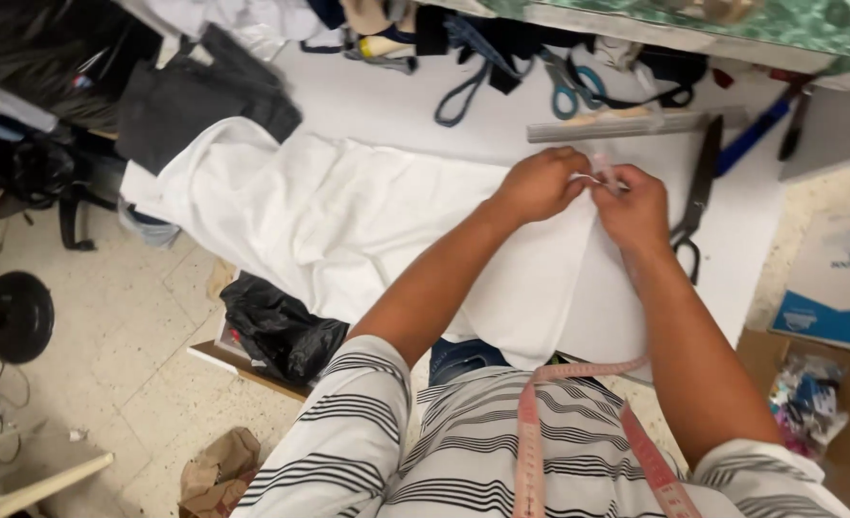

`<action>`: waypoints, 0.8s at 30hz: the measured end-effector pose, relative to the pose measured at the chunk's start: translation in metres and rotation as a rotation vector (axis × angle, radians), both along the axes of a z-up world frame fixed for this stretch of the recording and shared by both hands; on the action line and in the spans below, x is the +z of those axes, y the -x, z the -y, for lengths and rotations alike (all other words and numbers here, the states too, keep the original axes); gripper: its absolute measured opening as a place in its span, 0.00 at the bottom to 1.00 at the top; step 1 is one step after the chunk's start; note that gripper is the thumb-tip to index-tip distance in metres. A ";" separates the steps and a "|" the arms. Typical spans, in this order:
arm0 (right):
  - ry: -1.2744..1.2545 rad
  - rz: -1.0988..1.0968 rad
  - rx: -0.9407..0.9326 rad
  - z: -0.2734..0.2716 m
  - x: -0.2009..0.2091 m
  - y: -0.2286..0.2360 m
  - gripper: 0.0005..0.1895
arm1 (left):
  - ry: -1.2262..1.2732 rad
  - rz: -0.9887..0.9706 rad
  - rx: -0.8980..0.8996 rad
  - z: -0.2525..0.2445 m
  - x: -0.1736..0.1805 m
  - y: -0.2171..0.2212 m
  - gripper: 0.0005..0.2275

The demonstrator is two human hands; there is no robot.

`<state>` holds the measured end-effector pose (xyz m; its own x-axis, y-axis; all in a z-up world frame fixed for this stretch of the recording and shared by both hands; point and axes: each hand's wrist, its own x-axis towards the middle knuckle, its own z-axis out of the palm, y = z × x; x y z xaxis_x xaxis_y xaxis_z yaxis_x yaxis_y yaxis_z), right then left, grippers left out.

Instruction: The person measures a white garment laid out on a table using a pink measuring tape. They smooth the fabric, align the tape along the edges, and mark measurements with a pink chalk-like tool. The person also briefly handles a small white lace item before returning to measure the main garment.

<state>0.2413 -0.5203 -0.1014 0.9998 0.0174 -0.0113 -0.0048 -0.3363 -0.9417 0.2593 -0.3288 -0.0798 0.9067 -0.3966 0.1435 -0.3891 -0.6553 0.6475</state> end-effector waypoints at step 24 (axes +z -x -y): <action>0.635 0.217 -0.045 -0.004 -0.039 -0.032 0.09 | -0.400 -0.353 0.199 -0.192 0.011 -0.037 0.13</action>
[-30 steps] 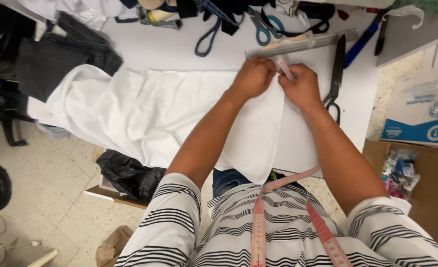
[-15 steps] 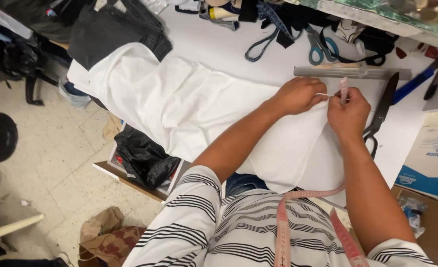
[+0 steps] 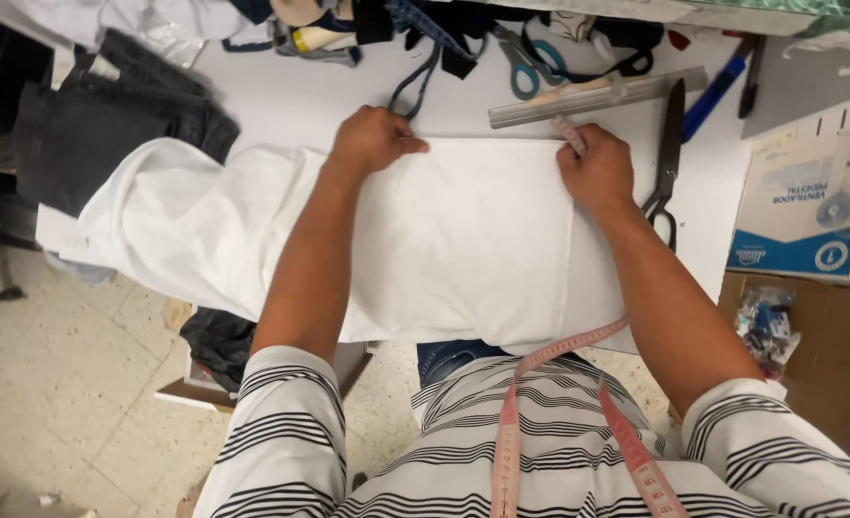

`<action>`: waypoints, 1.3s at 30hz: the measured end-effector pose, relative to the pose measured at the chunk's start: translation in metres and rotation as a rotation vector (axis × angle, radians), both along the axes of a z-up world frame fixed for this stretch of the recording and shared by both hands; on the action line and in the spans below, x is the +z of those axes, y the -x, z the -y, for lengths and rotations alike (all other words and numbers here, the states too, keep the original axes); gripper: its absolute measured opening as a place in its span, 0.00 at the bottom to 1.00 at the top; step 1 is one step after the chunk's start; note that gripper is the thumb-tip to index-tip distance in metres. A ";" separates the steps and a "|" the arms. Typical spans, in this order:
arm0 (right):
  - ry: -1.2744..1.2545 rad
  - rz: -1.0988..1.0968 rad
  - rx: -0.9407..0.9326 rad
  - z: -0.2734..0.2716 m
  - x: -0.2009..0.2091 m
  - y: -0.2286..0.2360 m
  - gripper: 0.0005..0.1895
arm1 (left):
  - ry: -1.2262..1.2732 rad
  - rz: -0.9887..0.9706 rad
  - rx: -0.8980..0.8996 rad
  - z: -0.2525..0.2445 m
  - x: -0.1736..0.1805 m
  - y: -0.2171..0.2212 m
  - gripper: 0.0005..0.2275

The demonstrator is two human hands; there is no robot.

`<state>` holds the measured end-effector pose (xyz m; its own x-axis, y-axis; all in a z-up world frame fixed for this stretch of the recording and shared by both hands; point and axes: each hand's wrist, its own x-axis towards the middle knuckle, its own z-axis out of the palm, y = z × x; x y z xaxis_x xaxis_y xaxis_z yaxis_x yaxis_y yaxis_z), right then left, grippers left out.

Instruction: The person measures a white garment laid out on a table using a pink measuring tape. They smooth the fabric, align the tape along the edges, and mark measurements with a pink chalk-like tool. The person also briefly handles a small white lace item before returning to measure the main garment.

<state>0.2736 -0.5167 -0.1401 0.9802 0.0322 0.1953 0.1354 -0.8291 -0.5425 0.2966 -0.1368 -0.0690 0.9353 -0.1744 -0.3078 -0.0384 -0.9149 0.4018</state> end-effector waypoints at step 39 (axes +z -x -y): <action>-0.347 -0.491 -0.189 -0.009 0.120 0.029 0.28 | -0.136 0.239 -0.401 0.202 -0.028 0.068 0.31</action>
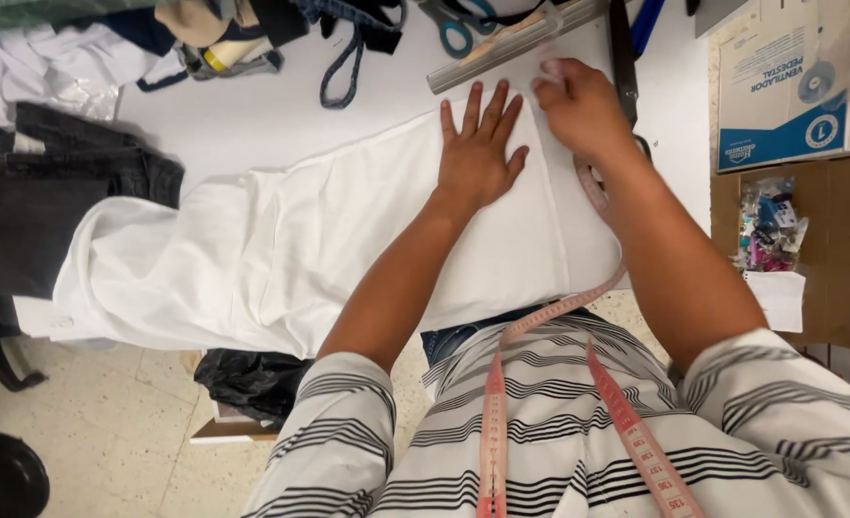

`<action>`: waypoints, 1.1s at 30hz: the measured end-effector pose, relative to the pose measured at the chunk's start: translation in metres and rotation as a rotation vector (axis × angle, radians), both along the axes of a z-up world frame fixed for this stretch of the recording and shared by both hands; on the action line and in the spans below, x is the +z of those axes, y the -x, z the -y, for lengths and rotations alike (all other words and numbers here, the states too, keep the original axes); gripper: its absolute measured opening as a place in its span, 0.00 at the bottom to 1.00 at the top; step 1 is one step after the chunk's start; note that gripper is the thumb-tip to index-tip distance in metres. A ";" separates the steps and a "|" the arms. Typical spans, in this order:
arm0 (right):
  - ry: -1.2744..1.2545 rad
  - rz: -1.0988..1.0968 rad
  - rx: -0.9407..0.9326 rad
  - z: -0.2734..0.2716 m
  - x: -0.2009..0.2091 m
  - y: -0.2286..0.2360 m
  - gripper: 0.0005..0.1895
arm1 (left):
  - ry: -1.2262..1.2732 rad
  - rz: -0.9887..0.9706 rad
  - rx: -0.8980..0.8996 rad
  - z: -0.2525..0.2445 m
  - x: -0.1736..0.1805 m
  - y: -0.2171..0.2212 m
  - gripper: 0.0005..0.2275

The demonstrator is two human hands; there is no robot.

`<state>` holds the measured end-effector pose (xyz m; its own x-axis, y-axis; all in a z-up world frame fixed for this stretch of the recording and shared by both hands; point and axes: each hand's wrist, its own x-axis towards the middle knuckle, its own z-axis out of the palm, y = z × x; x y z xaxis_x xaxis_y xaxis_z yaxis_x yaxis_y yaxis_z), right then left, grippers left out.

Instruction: The person measures a white garment laid out on a table using a pink measuring tape. They smooth the fabric, align the tape along the edges, and mark measurements with a pink chalk-like tool. The person also briefly handles a small white lace item before returning to measure the main garment.

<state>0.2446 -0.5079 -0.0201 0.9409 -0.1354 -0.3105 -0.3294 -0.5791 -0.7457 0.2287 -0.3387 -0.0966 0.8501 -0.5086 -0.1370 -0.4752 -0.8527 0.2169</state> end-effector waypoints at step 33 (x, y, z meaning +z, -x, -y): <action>-0.385 -0.259 -0.454 -0.052 -0.006 0.032 0.07 | 0.592 0.097 -0.141 -0.025 -0.038 -0.009 0.20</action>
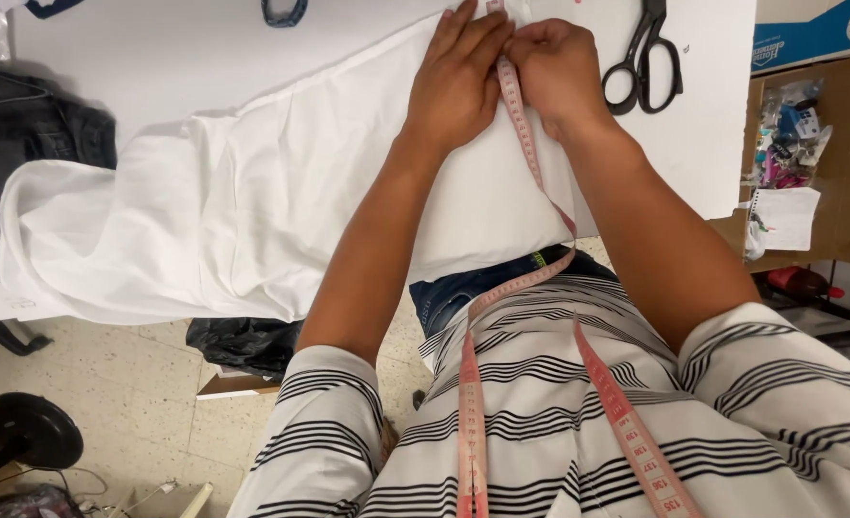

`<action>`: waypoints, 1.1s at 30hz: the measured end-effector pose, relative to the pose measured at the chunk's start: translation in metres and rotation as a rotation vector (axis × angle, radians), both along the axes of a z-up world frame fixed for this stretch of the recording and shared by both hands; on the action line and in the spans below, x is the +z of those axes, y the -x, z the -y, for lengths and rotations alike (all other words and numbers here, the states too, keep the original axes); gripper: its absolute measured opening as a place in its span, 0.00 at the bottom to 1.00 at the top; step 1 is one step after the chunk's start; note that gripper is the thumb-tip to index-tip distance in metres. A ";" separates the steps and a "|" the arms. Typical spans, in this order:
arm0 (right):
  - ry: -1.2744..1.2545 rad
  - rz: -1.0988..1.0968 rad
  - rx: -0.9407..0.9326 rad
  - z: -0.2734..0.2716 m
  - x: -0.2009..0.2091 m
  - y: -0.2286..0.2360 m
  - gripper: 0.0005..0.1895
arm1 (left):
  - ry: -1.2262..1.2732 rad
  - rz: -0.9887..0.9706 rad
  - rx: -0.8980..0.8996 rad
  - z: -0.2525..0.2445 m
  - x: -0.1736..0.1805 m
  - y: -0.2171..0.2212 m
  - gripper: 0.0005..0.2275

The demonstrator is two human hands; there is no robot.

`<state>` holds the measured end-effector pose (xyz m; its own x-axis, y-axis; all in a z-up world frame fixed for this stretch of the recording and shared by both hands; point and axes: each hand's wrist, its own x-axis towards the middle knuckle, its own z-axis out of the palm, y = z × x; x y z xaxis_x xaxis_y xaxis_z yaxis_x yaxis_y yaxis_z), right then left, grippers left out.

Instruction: The person measures a white garment laid out on a table using a pink measuring tape. They smooth the fabric, align the tape along the edges, and mark measurements with a pink chalk-like tool. The person also briefly handles a small white lace item before returning to measure the main garment.

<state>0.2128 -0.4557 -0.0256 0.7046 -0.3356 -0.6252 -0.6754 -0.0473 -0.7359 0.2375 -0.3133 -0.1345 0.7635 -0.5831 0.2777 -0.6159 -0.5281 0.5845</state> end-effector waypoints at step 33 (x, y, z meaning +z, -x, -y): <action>-0.206 -0.176 0.093 0.005 -0.010 0.031 0.17 | -0.183 0.168 0.020 0.000 0.006 0.006 0.16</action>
<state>0.1818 -0.4606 -0.0359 0.6015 -0.1277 -0.7886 -0.7931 0.0230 -0.6086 0.2318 -0.3131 -0.1280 0.7273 -0.6206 0.2929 -0.6849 -0.6291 0.3677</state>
